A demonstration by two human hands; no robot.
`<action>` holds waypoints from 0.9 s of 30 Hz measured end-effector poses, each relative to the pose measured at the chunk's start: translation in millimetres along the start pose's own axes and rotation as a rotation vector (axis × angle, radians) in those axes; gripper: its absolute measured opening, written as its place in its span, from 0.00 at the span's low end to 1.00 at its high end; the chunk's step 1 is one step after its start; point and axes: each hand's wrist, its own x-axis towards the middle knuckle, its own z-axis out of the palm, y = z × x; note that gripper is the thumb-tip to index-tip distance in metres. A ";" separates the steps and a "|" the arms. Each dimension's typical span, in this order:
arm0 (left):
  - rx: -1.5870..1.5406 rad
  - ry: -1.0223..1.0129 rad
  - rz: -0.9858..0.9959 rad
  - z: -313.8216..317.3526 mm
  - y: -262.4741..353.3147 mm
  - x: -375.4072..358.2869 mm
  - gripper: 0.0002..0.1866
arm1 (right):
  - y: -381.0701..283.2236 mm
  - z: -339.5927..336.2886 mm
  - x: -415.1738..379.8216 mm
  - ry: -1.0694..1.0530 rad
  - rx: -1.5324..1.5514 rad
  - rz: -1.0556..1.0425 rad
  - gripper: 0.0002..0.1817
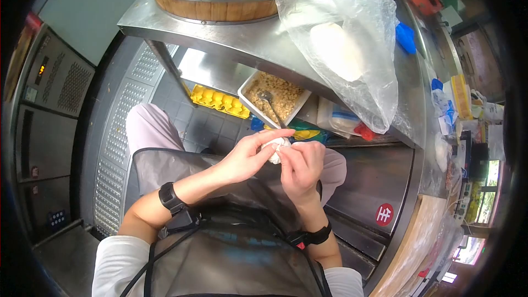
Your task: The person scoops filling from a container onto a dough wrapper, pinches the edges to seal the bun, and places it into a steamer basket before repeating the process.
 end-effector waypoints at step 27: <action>-0.518 0.049 -0.062 0.0 1.1 8.9 0.19 | -12.6 2.4 0.0 -0.042 0.574 0.447 0.06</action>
